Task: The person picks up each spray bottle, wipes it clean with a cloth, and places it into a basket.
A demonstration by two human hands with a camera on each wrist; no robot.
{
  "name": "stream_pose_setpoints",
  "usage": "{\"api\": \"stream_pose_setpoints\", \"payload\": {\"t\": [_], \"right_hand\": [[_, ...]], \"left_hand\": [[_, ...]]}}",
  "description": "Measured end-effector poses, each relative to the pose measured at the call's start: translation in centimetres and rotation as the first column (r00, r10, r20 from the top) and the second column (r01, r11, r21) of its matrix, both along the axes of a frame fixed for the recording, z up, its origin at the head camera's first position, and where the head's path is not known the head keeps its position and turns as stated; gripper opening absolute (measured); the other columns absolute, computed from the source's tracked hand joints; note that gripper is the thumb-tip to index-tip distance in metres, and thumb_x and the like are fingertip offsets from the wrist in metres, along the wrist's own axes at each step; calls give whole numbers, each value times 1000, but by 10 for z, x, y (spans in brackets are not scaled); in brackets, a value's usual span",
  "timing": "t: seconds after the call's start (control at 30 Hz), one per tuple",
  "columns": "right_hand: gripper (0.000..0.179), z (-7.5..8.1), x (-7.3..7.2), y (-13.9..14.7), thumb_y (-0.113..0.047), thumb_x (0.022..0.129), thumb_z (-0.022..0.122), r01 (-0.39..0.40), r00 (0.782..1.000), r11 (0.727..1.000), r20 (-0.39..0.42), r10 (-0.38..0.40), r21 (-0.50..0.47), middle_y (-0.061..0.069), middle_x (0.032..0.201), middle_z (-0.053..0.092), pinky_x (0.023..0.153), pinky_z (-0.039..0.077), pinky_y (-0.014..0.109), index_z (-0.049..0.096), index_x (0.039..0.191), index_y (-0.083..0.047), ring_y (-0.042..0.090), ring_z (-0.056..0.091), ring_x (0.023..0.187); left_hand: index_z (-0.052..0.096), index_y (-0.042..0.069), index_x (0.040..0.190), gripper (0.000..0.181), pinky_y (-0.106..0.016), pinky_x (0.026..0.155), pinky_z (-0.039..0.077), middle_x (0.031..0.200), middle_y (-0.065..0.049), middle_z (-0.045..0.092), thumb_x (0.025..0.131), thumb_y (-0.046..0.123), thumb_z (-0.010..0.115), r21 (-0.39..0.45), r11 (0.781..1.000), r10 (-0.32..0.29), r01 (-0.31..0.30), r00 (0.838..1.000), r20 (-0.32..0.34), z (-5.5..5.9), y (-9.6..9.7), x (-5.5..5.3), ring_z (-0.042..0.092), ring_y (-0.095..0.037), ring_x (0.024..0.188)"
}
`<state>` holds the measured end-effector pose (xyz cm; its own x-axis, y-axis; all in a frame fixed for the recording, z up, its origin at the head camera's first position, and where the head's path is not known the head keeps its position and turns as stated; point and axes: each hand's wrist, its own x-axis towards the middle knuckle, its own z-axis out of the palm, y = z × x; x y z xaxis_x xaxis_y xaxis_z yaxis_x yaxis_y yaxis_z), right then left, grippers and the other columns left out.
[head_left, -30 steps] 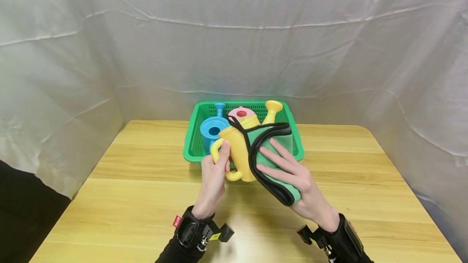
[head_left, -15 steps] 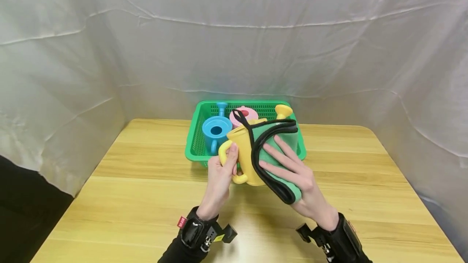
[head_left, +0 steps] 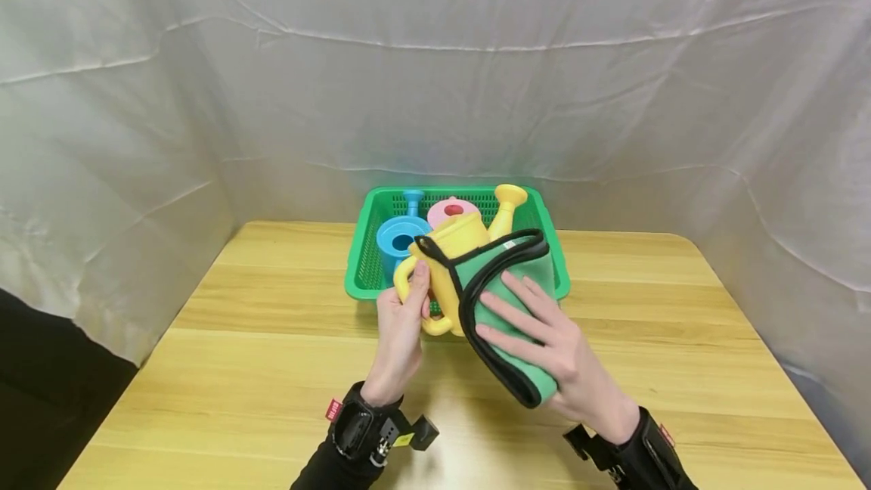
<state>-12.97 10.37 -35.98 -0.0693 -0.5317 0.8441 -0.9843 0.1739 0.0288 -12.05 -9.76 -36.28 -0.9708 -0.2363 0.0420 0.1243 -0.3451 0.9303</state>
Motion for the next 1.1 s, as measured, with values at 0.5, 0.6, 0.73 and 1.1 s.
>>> {"api": "stream_pose_setpoints", "payload": {"t": [0.5, 0.6, 0.73, 1.1], "right_hand": [[39, 3, 17, -34, -25, 94, 50, 400, 916, 906, -76, -393, 141, 11, 143, 61, 123, 23, 57, 70, 126, -14, 38, 42, 144], [51, 13, 11, -37, -14, 79, 55, 401, 915, 899, -38, -401, 177, 10, 145, 59, 122, 23, 57, 69, 128, -15, 38, 40, 145], [58, 21, 6, -32, -9, 75, 58, 354, 933, 914, -6, -361, 200, 11, 146, 57, 125, 21, 54, 66, 132, -15, 36, 36, 149], [51, 4, 19, -10, -21, 81, 62, 230, 973, 941, -27, -230, 247, 11, 146, 57, 127, 13, 54, 65, 132, -15, 38, 37, 148]], "left_hand": [[50, 15, 60, 48, -15, 51, 44, 56, 9, 50, 103, 34, 56, 56, 998, -14, 13, 1000, 28, -1, 7, 2, 54, -2, 58], [53, 14, 64, 43, -16, 50, 44, 55, 10, 50, 104, 30, 55, 72, 997, -34, 32, 999, 35, -1, 9, 2, 54, -2, 54], [51, 13, 63, 44, -17, 50, 46, 54, 9, 49, 105, 28, 55, 79, 996, -33, 30, 999, 40, -1, 9, 2, 54, -2, 53], [44, 13, 58, 48, -18, 52, 42, 59, 7, 47, 105, 20, 52, 49, 999, -9, 8, 1000, 20, 1, 4, 3, 48, -4, 56]]}}
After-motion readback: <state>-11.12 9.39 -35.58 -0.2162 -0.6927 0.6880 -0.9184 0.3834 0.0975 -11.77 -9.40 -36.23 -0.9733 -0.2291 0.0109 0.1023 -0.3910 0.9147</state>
